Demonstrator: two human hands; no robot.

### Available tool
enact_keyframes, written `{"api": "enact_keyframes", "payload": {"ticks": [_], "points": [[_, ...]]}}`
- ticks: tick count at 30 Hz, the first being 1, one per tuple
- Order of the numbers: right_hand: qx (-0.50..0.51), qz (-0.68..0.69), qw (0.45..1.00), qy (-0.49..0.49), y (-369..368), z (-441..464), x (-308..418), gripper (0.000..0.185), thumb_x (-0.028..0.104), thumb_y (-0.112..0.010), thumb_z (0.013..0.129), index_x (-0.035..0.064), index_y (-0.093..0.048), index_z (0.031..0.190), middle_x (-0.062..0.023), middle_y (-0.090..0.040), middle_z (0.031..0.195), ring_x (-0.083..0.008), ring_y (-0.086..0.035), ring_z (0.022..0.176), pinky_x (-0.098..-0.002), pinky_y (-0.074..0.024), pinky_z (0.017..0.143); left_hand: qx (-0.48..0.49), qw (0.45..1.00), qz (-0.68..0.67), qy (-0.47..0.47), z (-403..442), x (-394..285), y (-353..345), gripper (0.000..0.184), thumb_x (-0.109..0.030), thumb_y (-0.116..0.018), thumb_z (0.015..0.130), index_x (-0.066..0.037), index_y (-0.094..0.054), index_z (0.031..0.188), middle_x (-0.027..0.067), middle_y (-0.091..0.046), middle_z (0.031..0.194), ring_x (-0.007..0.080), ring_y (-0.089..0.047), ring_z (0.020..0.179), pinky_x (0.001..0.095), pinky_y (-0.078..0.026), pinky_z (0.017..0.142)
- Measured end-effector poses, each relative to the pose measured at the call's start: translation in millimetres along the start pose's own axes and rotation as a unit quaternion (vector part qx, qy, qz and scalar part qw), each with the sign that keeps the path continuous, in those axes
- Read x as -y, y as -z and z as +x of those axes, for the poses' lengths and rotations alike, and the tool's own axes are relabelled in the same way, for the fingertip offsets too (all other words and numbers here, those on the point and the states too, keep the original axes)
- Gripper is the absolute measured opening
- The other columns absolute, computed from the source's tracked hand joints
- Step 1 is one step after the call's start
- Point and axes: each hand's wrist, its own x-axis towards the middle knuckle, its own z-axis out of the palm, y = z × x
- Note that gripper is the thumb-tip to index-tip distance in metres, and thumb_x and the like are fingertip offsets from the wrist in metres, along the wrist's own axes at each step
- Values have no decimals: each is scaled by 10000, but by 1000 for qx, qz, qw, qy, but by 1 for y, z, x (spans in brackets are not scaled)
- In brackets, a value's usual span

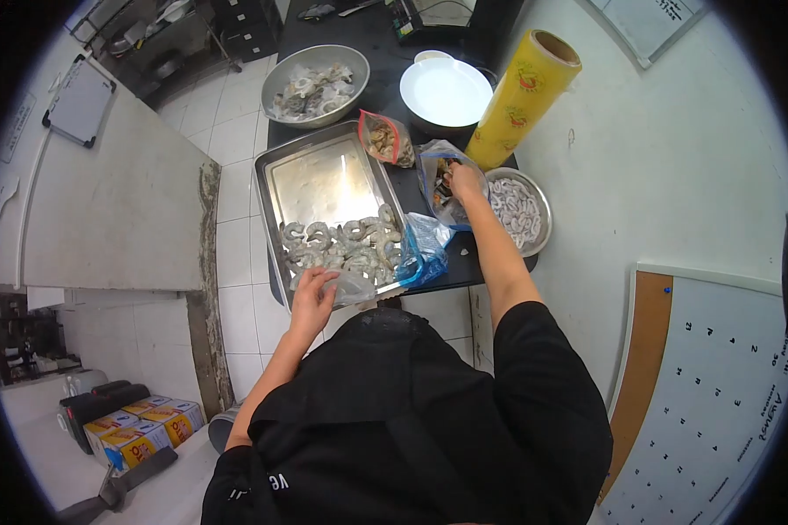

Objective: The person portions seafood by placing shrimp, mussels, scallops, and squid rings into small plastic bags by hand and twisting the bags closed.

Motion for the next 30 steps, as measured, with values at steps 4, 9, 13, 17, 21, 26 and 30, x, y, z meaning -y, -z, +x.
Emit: {"api": "enact_keyframes", "payload": {"ticks": [4, 9, 13, 17, 21, 26, 30], "points": [[11, -80, 996, 37, 0, -5, 7, 223, 179, -593, 812, 29, -629, 973, -211, -649, 909, -373, -621, 866, -451, -486, 780, 9, 1000, 4, 9, 2, 3, -1, 235, -51, -620, 815, -99, -656, 1042, 84, -542, 1060, 139, -507, 678, 255, -424, 601], [228, -174, 955, 71, 24, -24, 41, 260, 219, -600, 806, 24, -651, 970, -200, -658, 949, -342, -631, 918, -429, -495, 807, 22, 999, -1, 27, 6, 4, -5, 231, -63, -626, 817, -92, -655, 1044, 92, -542, 1070, 166, -522, 739, 272, -430, 627], [234, -211, 949, 29, 1, -20, 33, 264, 246, -609, 797, 57, -671, 970, -183, -654, 1018, -327, -624, 975, -420, -497, 826, 16, 1000, 9, 12, 11, 2, -9, 226, -61, -626, 815, -91, -658, 1037, 94, -539, 1070, 173, -525, 758, 275, -430, 632], [195, -156, 968, 15, 0, -14, 25, 302, 228, -710, 702, 19, -692, 919, -186, -674, 953, -312, -654, 914, -404, -504, 810, 11, 1000, 9, -1, 11, 8, -13, 224, -58, -626, 812, -89, -661, 1030, 97, -535, 1064, 174, -528, 778, 270, -426, 629], [212, -130, 968, -25, 11, -2, 26, 329, 247, -714, 696, 18, -692, 931, -183, -668, 983, -321, -650, 918, -401, -503, 823, -5, 1000, 7, -16, 11, 10, -14, 228, -48, -626, 807, -83, -662, 1030, 94, -537, 1050, 168, -524, 770, 266, -422, 625], [291, -117, 949, 29, 21, 4, 28, 333, 257, -722, 682, 14, -695, 909, -193, -652, 1019, -349, -631, 945, -406, -499, 838, 16, 1000, 0, 26, 12, 5, -14, 229, -42, -629, 803, -81, -664, 1026, 99, -542, 1041, 178, -530, 794, 264, -423, 622], [283, -150, 947, 17, 2, 17, 17, 304, 232, -699, 701, 23, -700, 921, -196, -655, 999, -359, -628, 941, -417, -498, 831, 7, 1000, 11, -6, 13, 4, -15, 219, -42, -632, 802, -76, -666, 1016, 111, -547, 1050, 200, -547, 839, 269, -435, 634]]}}
